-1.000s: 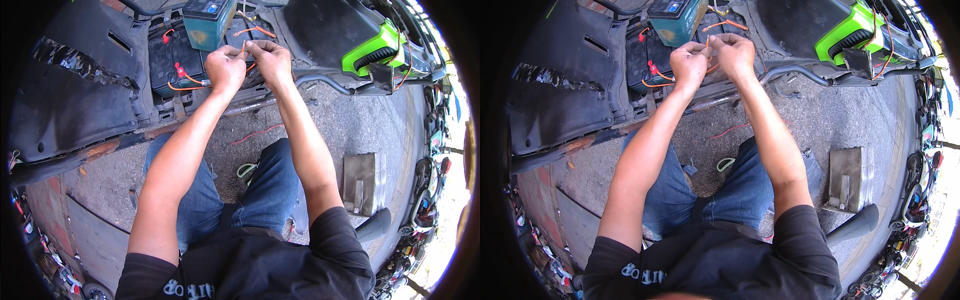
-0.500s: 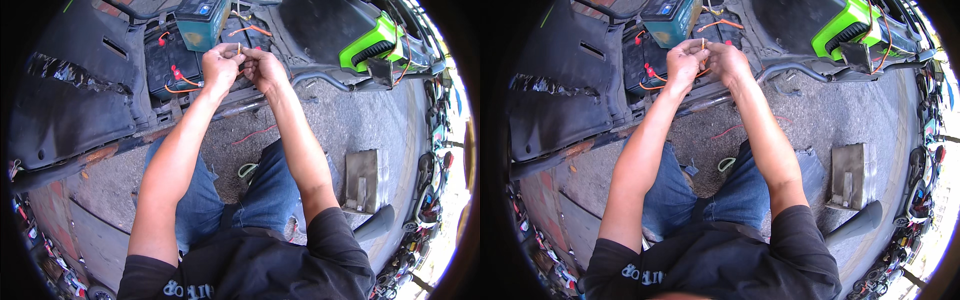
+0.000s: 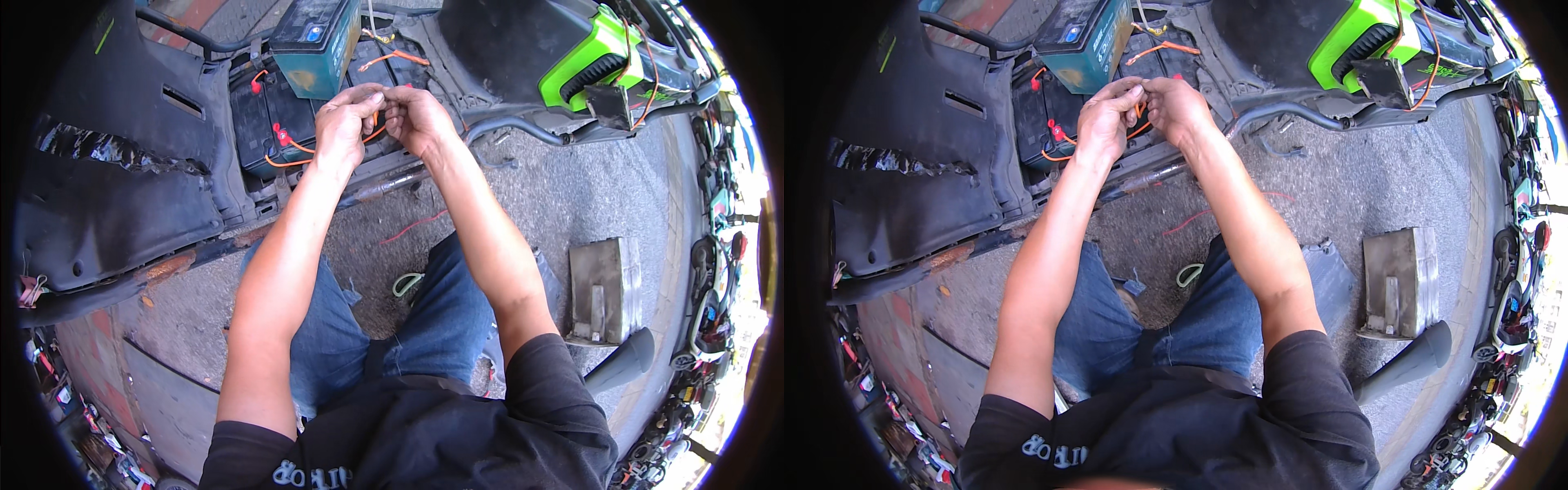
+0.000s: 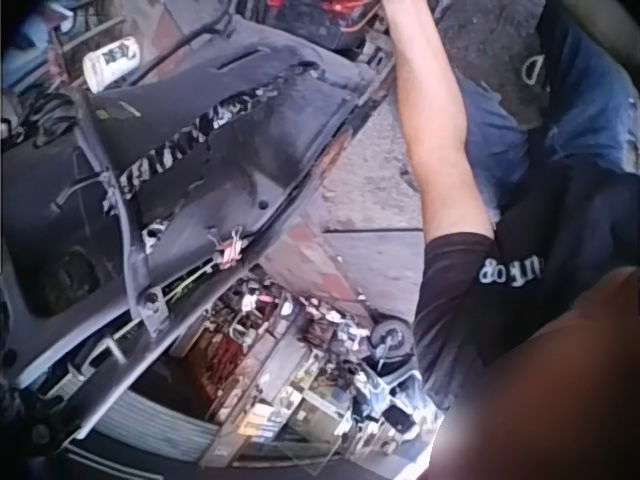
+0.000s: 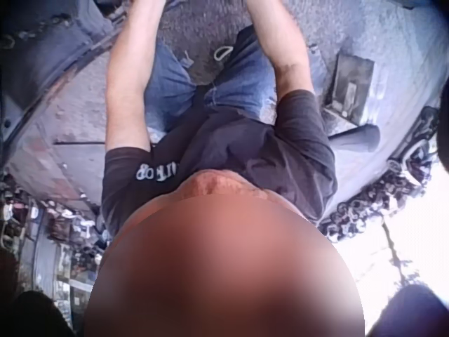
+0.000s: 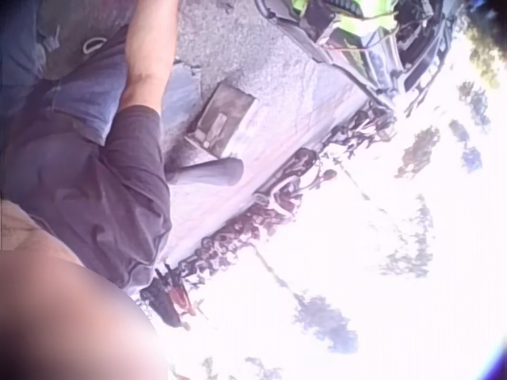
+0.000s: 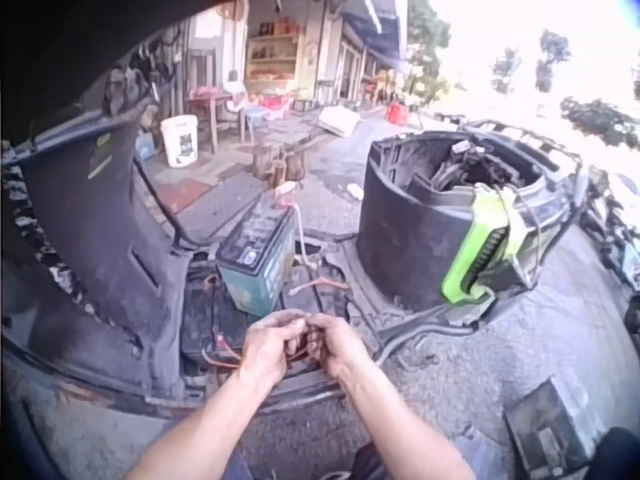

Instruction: The person kneels beside a scooter and uses scissors to strip the insulation from an orange wire. They then use a cordless drill to tighten a terminal on the battery and connect the stripped wire to the battery terminal.

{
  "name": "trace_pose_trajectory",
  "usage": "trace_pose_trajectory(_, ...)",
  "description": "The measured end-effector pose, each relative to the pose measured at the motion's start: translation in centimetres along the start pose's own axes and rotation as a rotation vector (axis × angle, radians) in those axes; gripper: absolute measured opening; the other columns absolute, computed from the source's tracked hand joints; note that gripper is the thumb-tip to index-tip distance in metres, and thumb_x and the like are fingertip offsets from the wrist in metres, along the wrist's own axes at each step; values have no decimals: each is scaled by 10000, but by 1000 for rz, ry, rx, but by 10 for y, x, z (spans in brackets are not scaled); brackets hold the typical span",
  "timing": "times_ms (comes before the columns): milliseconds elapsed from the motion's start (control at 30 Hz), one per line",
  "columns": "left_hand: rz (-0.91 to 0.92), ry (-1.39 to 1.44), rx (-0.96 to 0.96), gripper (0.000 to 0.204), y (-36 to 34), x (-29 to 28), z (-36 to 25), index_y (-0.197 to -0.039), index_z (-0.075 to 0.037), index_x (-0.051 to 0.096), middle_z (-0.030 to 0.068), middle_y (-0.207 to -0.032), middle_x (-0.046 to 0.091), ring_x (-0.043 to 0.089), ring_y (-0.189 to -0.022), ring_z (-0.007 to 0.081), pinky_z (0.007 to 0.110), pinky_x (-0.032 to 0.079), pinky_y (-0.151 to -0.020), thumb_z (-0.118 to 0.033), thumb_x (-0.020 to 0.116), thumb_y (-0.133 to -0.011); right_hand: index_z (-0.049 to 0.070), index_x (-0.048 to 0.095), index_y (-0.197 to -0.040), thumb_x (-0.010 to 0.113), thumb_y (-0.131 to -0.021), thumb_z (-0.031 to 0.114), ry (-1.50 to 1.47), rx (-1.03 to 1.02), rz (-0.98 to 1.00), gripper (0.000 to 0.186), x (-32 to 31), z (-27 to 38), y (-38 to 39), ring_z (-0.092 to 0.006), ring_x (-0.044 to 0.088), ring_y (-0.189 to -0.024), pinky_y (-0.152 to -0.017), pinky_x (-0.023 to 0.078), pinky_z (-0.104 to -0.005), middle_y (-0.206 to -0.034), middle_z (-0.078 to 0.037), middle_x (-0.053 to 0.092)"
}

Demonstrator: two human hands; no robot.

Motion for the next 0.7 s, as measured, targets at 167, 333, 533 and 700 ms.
trace_pose_trajectory(167, -126, -65, 100, 289, 7, -1, -9, -1169, 34, 691, 59, -847, 722, 558, -587, 56, 199, 401, -521, -11, 752, -890, 34, 717, -1050, 634, -996, 207, 280, -37, -89, 199, -5, 28, -35, -135, 617, -732, -660, 532, -263, -895, -32, 684)
trace_pose_trajectory(333, -223, -48, 177, 232, 10, -1, -15, -1099, 43, 666, 76, -844, 721, 582, -562, 77, 200, 405, -476, -1, 751, -888, 56, 691, -1058, 660, -988, 179, 413, 26, -79, 144, 8, 14, -76, -118, 689, -755, -662, 585, -243, -927, -52, 729)
trace_pose_trajectory(533, -237, -85, 200, 157, 9, -3, -19, -1033, 34, 672, 81, -882, 730, 621, -638, 95, 219, 462, -539, 13, 738, -892, 26, 702, -1090, 653, -1001, 151, 389, -53, -160, 161, 13, 7, -87, -117, 696, -796, -672, 580, -227, -953, -52, 736)
trace_pose_trajectory(700, -198, -134, 244, 161, 5, 2, -20, -1059, 32, 680, 70, -914, 729, 615, -682, 86, 217, 475, -589, -6, 724, -909, -41, 712, -1074, 664, -994, 154, 529, -201, -129, 217, 8, 16, -69, -165, 690, -820, -702, 567, -285, -962, -88, 735)
Point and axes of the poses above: each hand's wrist, its own y-axis away from the middle knuckle, its own x-axis out of the palm, z = x × y, the point moved 4 cm from there along -y, towards the middle knuckle
